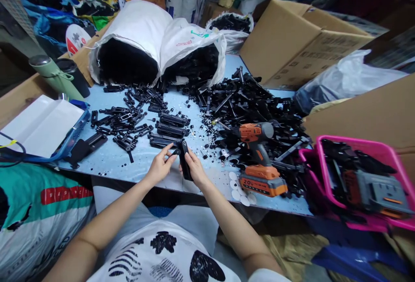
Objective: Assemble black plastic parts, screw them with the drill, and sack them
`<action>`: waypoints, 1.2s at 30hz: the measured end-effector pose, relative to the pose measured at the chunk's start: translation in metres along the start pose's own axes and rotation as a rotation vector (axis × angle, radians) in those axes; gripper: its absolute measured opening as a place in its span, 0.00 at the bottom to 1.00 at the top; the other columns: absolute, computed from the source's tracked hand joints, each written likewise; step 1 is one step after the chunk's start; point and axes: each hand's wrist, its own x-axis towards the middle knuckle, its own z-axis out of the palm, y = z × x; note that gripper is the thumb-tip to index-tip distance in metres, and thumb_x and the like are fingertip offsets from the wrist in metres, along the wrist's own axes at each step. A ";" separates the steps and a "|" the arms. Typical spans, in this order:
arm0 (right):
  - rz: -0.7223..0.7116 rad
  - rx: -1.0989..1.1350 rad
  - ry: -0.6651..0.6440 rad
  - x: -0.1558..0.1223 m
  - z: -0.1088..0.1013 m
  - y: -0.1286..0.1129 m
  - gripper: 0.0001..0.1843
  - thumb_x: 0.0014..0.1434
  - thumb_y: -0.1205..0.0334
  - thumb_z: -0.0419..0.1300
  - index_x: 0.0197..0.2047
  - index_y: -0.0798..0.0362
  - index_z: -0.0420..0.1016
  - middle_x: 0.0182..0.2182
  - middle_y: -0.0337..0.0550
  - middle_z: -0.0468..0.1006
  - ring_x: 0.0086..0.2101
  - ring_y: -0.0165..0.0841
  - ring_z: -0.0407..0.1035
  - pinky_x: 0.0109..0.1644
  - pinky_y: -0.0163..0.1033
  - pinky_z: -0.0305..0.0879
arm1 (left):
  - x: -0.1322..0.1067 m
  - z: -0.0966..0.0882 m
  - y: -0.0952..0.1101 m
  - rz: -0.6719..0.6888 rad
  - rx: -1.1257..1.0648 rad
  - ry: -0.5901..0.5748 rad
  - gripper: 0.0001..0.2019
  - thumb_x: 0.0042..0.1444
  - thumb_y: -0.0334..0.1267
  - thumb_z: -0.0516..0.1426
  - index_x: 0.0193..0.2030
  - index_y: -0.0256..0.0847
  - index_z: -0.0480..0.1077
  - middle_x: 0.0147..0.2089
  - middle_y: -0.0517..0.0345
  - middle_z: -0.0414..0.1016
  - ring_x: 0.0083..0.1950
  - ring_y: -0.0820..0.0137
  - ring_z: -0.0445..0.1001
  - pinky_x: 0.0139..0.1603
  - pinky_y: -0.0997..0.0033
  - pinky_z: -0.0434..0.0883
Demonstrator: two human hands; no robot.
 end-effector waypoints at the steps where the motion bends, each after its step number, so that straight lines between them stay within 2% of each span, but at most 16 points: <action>1: -0.018 0.043 -0.024 0.001 0.001 -0.002 0.35 0.59 0.41 0.50 0.65 0.47 0.52 0.27 0.37 0.69 0.23 0.28 0.66 0.24 0.35 0.65 | 0.000 -0.002 0.002 0.027 0.028 0.029 0.23 0.61 0.44 0.51 0.62 0.42 0.60 0.41 0.56 0.70 0.24 0.78 0.66 0.28 0.75 0.68; 3: -0.085 0.023 -0.071 0.001 -0.003 -0.005 0.34 0.59 0.42 0.52 0.65 0.47 0.54 0.29 0.38 0.69 0.22 0.26 0.65 0.23 0.33 0.64 | 0.002 -0.008 0.005 0.108 0.119 0.054 0.21 0.61 0.42 0.52 0.60 0.42 0.64 0.40 0.55 0.70 0.33 0.74 0.70 0.36 0.72 0.69; 5: -0.182 -0.118 -0.124 -0.001 -0.011 -0.009 0.32 0.60 0.45 0.53 0.64 0.46 0.57 0.32 0.39 0.69 0.22 0.24 0.63 0.25 0.33 0.64 | 0.003 -0.015 0.009 0.163 0.204 0.056 0.19 0.61 0.40 0.52 0.58 0.41 0.67 0.38 0.55 0.70 0.39 0.70 0.70 0.42 0.70 0.68; 8: -0.311 -0.377 -0.215 -0.004 -0.020 -0.014 0.28 0.61 0.50 0.54 0.63 0.45 0.60 0.33 0.40 0.68 0.24 0.25 0.63 0.29 0.35 0.66 | 0.000 -0.018 0.016 0.206 0.257 0.055 0.18 0.62 0.40 0.51 0.57 0.41 0.68 0.37 0.54 0.70 0.40 0.68 0.70 0.44 0.69 0.68; 14: -0.448 -0.341 -0.071 -0.011 0.000 -0.001 0.30 0.63 0.48 0.50 0.66 0.45 0.54 0.37 0.44 0.68 0.28 0.29 0.64 0.35 0.41 0.69 | -0.011 -0.005 0.029 0.300 0.242 0.281 0.18 0.65 0.41 0.45 0.58 0.44 0.67 0.43 0.50 0.71 0.44 0.68 0.70 0.47 0.67 0.69; 17: -0.464 -0.375 -0.099 -0.013 0.005 0.003 0.31 0.63 0.47 0.50 0.66 0.46 0.53 0.42 0.46 0.70 0.32 0.32 0.67 0.40 0.43 0.69 | -0.009 -0.006 0.026 0.353 0.275 0.248 0.18 0.65 0.42 0.45 0.57 0.43 0.67 0.43 0.50 0.72 0.44 0.68 0.71 0.46 0.67 0.70; 19: -0.473 -0.470 -0.159 -0.006 0.000 -0.003 0.30 0.64 0.48 0.48 0.67 0.46 0.52 0.46 0.47 0.70 0.37 0.33 0.68 0.45 0.44 0.67 | -0.009 -0.005 0.018 0.312 0.291 0.267 0.18 0.65 0.41 0.44 0.57 0.43 0.66 0.46 0.49 0.71 0.46 0.67 0.71 0.48 0.65 0.69; 22: -0.477 -0.714 -0.181 0.033 -0.024 -0.023 0.27 0.65 0.50 0.45 0.66 0.46 0.54 0.51 0.47 0.70 0.47 0.36 0.66 0.54 0.46 0.62 | -0.017 0.003 0.001 0.096 0.290 0.333 0.20 0.66 0.41 0.41 0.60 0.42 0.61 0.49 0.47 0.70 0.45 0.66 0.72 0.46 0.63 0.71; 23: -0.467 -0.808 -0.120 0.054 -0.036 -0.033 0.26 0.66 0.50 0.45 0.65 0.47 0.57 0.52 0.47 0.70 0.50 0.37 0.64 0.56 0.47 0.60 | -0.022 0.006 -0.005 0.024 0.308 0.346 0.20 0.66 0.40 0.40 0.61 0.41 0.59 0.50 0.46 0.69 0.45 0.65 0.73 0.44 0.62 0.72; 25: -0.413 -0.992 0.137 0.104 -0.064 -0.052 0.26 0.64 0.52 0.49 0.63 0.52 0.60 0.52 0.52 0.70 0.51 0.41 0.62 0.57 0.50 0.57 | -0.032 0.010 -0.013 -0.029 0.430 0.344 0.22 0.64 0.38 0.44 0.64 0.38 0.54 0.55 0.40 0.65 0.50 0.60 0.71 0.47 0.56 0.71; 27: -0.315 -1.134 0.407 0.156 -0.091 -0.072 0.24 0.63 0.60 0.49 0.61 0.59 0.61 0.52 0.59 0.69 0.53 0.44 0.59 0.57 0.52 0.55 | -0.036 0.011 -0.015 0.060 0.636 0.253 0.25 0.60 0.33 0.48 0.65 0.40 0.54 0.62 0.39 0.58 0.62 0.53 0.61 0.57 0.48 0.64; 29: -0.172 -1.167 0.562 0.199 -0.113 -0.089 0.24 0.62 0.68 0.48 0.61 0.62 0.60 0.53 0.64 0.67 0.55 0.46 0.56 0.56 0.52 0.55 | -0.032 0.009 -0.013 0.212 0.816 0.028 0.27 0.55 0.28 0.50 0.63 0.44 0.58 0.65 0.45 0.56 0.67 0.51 0.50 0.63 0.41 0.54; 30: -0.094 -1.131 0.605 0.214 -0.121 -0.096 0.25 0.61 0.70 0.49 0.61 0.63 0.58 0.53 0.66 0.66 0.55 0.47 0.56 0.55 0.52 0.55 | -0.027 0.009 -0.011 0.272 0.880 -0.097 0.26 0.55 0.26 0.50 0.61 0.46 0.60 0.63 0.47 0.59 0.67 0.51 0.50 0.63 0.38 0.51; 32: 0.031 -1.006 0.644 0.234 -0.130 -0.106 0.30 0.57 0.74 0.52 0.63 0.64 0.54 0.52 0.68 0.67 0.54 0.46 0.58 0.55 0.52 0.56 | -0.015 0.009 -0.008 0.329 0.976 -0.277 0.25 0.56 0.25 0.48 0.59 0.47 0.63 0.56 0.48 0.67 0.63 0.54 0.58 0.63 0.35 0.47; 34: 0.079 -0.896 0.652 0.241 -0.135 -0.112 0.35 0.54 0.74 0.56 0.64 0.66 0.51 0.50 0.68 0.69 0.51 0.45 0.62 0.54 0.51 0.57 | -0.004 0.009 -0.006 0.323 1.046 -0.315 0.23 0.58 0.24 0.46 0.58 0.46 0.63 0.48 0.49 0.72 0.53 0.59 0.67 0.62 0.35 0.47; 36: 0.070 -0.835 0.647 0.240 -0.138 -0.114 0.37 0.51 0.71 0.59 0.63 0.67 0.52 0.48 0.66 0.70 0.48 0.43 0.65 0.51 0.48 0.60 | -0.001 0.007 -0.006 0.320 1.078 -0.286 0.22 0.59 0.25 0.45 0.58 0.44 0.63 0.42 0.51 0.72 0.46 0.62 0.69 0.62 0.38 0.50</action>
